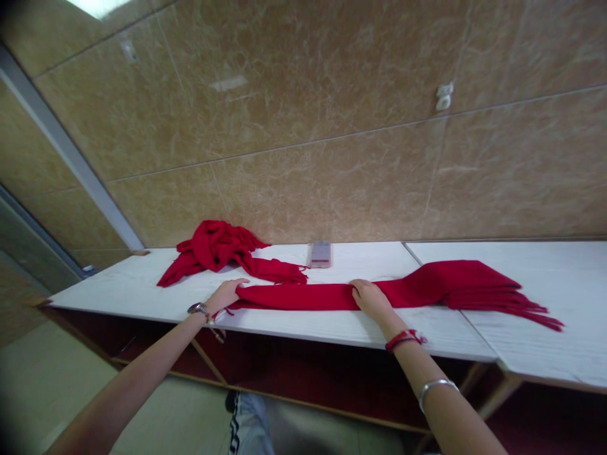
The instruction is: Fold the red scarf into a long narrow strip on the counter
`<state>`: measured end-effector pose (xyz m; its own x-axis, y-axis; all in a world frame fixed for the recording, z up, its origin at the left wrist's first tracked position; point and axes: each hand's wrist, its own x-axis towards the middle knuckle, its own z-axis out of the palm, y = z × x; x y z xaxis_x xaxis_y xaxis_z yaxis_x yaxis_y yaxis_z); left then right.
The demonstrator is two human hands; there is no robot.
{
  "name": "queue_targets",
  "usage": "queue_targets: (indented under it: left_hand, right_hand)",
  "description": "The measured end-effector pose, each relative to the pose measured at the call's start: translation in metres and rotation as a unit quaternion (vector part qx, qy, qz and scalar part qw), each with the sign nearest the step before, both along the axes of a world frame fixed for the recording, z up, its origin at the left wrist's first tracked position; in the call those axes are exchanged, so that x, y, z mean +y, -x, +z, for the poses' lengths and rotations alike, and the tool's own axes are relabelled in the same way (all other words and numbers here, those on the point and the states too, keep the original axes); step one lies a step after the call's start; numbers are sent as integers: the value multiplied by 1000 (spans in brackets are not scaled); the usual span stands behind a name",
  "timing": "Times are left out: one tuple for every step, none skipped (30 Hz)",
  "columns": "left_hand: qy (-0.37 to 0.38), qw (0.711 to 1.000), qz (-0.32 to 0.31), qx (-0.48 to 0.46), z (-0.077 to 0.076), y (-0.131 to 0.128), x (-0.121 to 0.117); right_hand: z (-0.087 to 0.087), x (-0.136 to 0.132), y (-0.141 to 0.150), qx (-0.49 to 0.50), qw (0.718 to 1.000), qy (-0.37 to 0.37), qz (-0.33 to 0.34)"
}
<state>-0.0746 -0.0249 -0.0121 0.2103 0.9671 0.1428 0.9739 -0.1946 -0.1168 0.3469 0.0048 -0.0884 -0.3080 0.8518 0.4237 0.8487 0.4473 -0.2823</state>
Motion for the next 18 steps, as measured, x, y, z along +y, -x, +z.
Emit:
queue_targets:
  left_hand:
    - [-1, 1000, -9, 5, 3, 3, 2]
    - [-6, 1000, -16, 14, 7, 5, 3]
    - [-13, 999, -20, 25, 12, 8, 3]
    - [-21, 999, -19, 38, 16, 12, 3]
    - [-28, 998, -15, 51, 19, 15, 2]
    - [-33, 997, -9, 64, 21, 19, 1]
    - [-34, 997, -1, 75, 23, 23, 0]
    - [-31, 996, 7, 84, 22, 27, -1]
    - [-26, 995, 13, 91, 21, 31, -2]
    - [-19, 995, 18, 98, 19, 35, -3]
    - [-13, 994, 23, 103, 16, 38, -4]
    - [-9, 994, 26, 108, 13, 41, -4]
    - [-4, 994, 28, 110, 11, 43, -5]
    - [3, 994, 26, 105, 9, 45, -6]
    - [12, 996, 21, 91, 8, 45, -7]
    - [24, 997, 11, 69, 8, 44, -9]
    - [37, 998, -3, 40, 8, 42, -10]
    - [49, 999, -19, 7, 7, 40, -12]
  right_hand:
    - [0, 0, 0, 0, 1000, -1, 1]
    - [0, 0, 0, -1, 1000, -1, 0]
    - [-1, 1, 0, -3, 1000, 0, 0]
    - [-1, 1, 0, -4, 1000, 1, 1]
    - [-2, 2, 0, -4, 1000, 2, 1]
    - [-2, 3, -1, -3, 1000, 1, 1]
    - [-3, 4, -1, 0, 1000, 0, 2]
    - [-4, 4, -1, 3, 1000, -3, 4]
    - [-5, 5, -1, 6, 1000, -6, 4]
    - [-6, 5, -1, 7, 1000, -8, 4]
    - [-6, 5, -1, 7, 1000, -9, 2]
    - [-7, 6, -1, 7, 1000, -10, 0]
    - [-7, 6, -1, 6, 1000, -10, -4]
    - [-7, 5, -1, 6, 1000, -10, -6]
    - [-7, 5, -1, 6, 1000, -9, -7]
    - [-7, 5, -1, 7, 1000, -9, -8]
    - [-7, 5, -1, 6, 1000, -8, -9]
    - [-7, 5, -2, 4, 1000, -7, -9]
